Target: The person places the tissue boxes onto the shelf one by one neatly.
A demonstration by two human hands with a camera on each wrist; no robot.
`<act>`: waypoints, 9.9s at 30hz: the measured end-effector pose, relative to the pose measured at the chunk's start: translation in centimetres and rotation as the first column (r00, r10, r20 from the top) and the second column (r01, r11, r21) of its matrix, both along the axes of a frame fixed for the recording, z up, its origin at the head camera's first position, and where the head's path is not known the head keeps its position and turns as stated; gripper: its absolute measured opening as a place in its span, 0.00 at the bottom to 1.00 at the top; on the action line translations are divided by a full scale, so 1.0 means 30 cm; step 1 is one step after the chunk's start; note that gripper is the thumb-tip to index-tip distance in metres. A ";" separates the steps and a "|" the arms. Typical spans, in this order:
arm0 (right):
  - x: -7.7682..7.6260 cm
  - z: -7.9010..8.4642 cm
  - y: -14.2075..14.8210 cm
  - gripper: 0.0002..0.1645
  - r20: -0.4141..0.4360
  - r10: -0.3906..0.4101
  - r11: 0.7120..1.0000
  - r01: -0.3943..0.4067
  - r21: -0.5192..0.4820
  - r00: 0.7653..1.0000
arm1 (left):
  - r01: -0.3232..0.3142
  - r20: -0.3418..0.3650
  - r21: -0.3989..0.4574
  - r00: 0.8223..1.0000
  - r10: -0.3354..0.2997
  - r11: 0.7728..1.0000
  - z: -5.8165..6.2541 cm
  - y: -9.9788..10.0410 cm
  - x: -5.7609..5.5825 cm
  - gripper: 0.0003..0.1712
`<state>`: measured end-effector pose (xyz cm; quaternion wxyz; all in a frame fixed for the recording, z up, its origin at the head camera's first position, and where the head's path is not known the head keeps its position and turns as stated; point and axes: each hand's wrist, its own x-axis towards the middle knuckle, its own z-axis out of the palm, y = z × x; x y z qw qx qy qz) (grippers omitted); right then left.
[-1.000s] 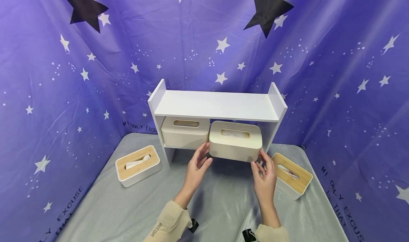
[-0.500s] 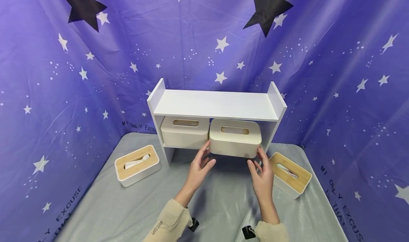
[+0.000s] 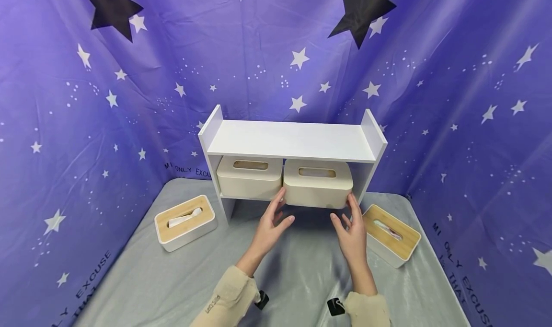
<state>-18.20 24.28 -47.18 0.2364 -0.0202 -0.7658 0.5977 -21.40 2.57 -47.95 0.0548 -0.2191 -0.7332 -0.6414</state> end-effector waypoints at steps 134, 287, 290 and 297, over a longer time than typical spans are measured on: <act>0.078 -0.178 -0.130 0.20 0.197 0.472 0.855 -0.501 0.138 0.859 | -0.047 0.224 0.116 0.974 0.020 0.992 -0.190 -0.366 -0.017 0.21; -0.092 -0.411 -0.769 0.53 0.380 0.724 0.628 -0.778 -0.019 0.575 | -0.444 0.395 -0.191 0.782 0.482 0.876 -0.434 -0.981 0.088 0.48; -0.091 -0.412 -0.773 0.54 0.376 0.730 0.625 -0.780 -0.030 0.571 | -0.449 0.389 -0.188 0.783 0.486 0.874 -0.431 -0.978 0.098 0.49; -0.081 -0.418 -0.766 0.55 0.349 0.742 0.625 -0.779 -0.053 0.572 | -0.462 0.398 -0.239 0.755 0.520 0.854 -0.418 -0.974 0.128 0.48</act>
